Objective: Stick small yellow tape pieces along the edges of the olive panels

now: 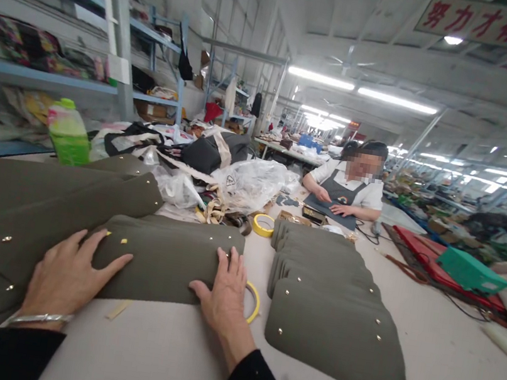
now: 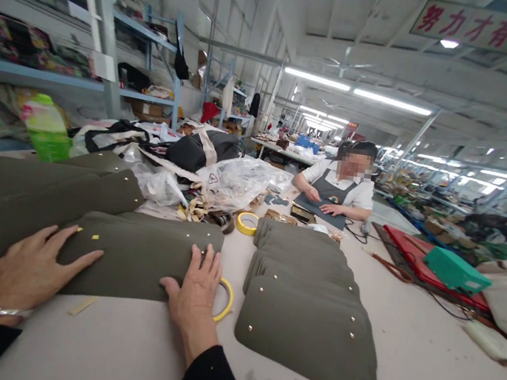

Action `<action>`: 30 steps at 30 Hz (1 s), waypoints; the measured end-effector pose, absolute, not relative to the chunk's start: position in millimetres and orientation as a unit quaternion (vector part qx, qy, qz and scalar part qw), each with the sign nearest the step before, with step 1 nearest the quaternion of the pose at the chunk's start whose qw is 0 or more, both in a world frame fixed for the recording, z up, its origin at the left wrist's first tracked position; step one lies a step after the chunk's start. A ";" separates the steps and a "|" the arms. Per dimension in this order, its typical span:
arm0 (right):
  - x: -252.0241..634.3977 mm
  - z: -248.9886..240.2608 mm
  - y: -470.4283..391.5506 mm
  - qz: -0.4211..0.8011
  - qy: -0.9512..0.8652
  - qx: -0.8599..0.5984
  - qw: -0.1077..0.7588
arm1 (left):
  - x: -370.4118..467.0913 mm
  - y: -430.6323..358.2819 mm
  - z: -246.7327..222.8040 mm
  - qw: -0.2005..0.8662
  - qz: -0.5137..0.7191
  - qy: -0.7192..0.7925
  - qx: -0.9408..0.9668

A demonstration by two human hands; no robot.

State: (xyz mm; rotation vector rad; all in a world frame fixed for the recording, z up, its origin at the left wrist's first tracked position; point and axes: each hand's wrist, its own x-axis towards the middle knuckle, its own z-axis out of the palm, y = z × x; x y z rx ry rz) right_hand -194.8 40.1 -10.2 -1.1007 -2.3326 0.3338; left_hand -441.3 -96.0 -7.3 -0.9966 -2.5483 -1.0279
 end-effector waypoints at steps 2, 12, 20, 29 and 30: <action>-174.7 -2.4 43.7 0.110 -0.878 -0.388 0.259 | -440.3 -96.7 -8.9 0.150 -0.293 -0.874 -0.358; -113.4 -3.6 56.3 -0.035 -0.894 -0.439 0.084 | -428.9 -97.4 -4.5 0.227 -0.302 -0.852 -0.363; -93.2 37.1 37.8 0.002 -0.863 -0.505 -0.005 | -441.4 -92.2 -9.7 0.174 -0.241 -0.868 -0.397; -27.0 46.8 15.0 0.114 -0.858 -0.463 0.191 | -331.3 -100.7 50.5 0.208 -0.408 -0.762 -0.458; -21.1 45.7 13.8 0.115 -0.854 -0.463 0.207 | -303.3 -103.4 56.3 0.170 -0.434 -0.732 -0.497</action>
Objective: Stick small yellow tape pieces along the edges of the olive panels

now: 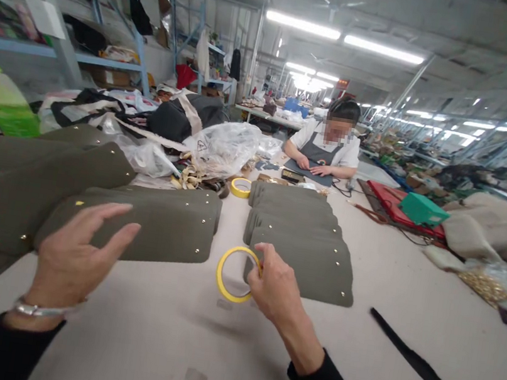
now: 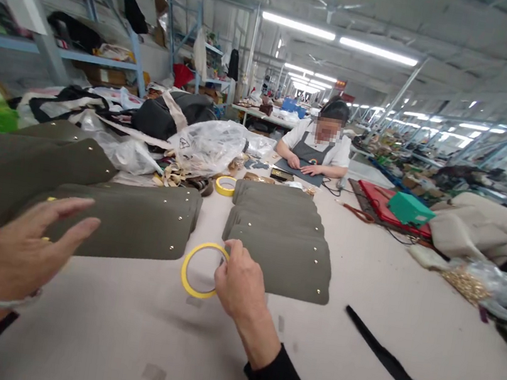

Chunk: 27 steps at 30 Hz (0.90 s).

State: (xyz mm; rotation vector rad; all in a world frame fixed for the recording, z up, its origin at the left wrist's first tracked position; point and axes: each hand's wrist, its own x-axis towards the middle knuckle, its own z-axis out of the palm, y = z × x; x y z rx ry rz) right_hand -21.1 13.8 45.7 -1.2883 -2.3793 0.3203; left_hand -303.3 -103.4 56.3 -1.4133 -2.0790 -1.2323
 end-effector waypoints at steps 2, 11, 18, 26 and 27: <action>-10.2 45.3 11.7 0.114 -0.851 -0.464 0.220 | -246.7 -107.7 60.9 0.090 -0.472 -0.664 -0.573; 38.0 57.1 -2.5 0.077 -0.856 -0.461 0.220 | -108.6 -77.4 27.1 -0.004 -0.360 -0.511 -0.781; 96.2 62.6 -0.4 0.337 -0.695 -0.467 0.431 | -100.1 -64.4 32.6 -0.081 -0.350 -0.482 -0.799; 121.1 30.4 -7.0 0.398 -0.670 -0.451 0.435 | -76.5 -63.3 39.3 -0.430 -0.415 -0.517 -0.613; 119.3 29.4 -7.7 0.383 -0.687 -0.440 0.433 | -74.3 -63.8 39.8 -0.472 -0.422 -0.503 -0.589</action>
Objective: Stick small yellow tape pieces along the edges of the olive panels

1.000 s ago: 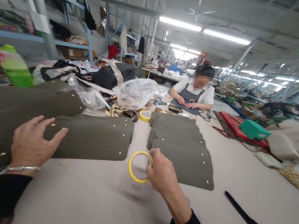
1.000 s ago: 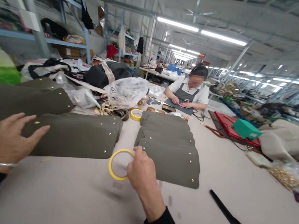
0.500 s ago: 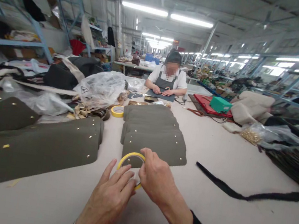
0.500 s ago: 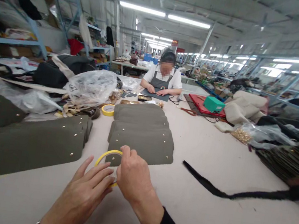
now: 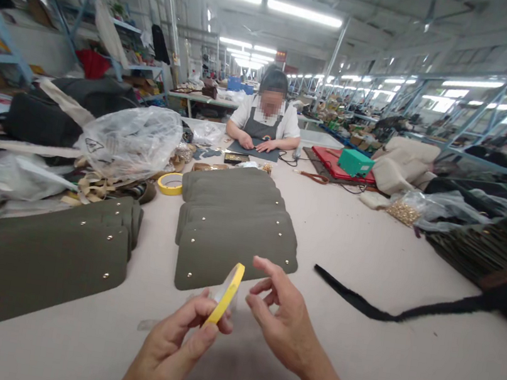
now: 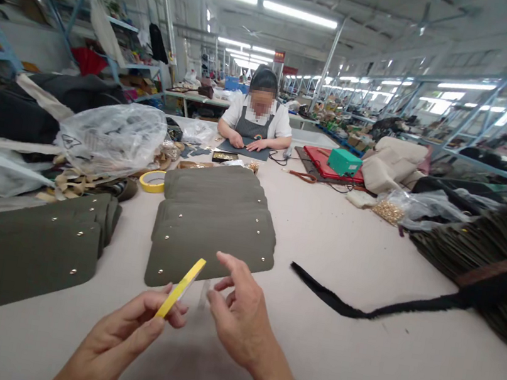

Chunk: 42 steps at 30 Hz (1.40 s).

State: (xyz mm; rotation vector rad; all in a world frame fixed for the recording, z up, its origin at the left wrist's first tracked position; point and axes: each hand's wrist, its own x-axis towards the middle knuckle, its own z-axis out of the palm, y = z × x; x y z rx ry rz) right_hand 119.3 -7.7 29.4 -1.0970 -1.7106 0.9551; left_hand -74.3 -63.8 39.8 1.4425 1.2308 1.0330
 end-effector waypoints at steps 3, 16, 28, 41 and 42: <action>112.3 28.3 -5.7 0.373 -0.732 -0.407 0.398 | -71.4 -64.5 39.3 0.591 0.435 0.436 0.521; 114.9 49.6 67.5 0.343 -0.810 -0.379 0.288 | -86.8 -26.8 26.6 0.452 0.516 0.542 0.485; 172.2 -10.1 256.2 0.309 -0.585 -0.603 0.445 | -163.5 77.6 9.1 0.036 0.319 0.770 0.551; 141.6 20.2 273.6 0.167 -0.751 -0.558 0.313 | -173.3 90.3 -52.6 0.064 0.398 0.733 0.548; 125.6 31.5 285.5 0.143 -0.784 -0.526 0.296 | -176.1 91.6 -54.9 0.058 0.403 0.726 0.553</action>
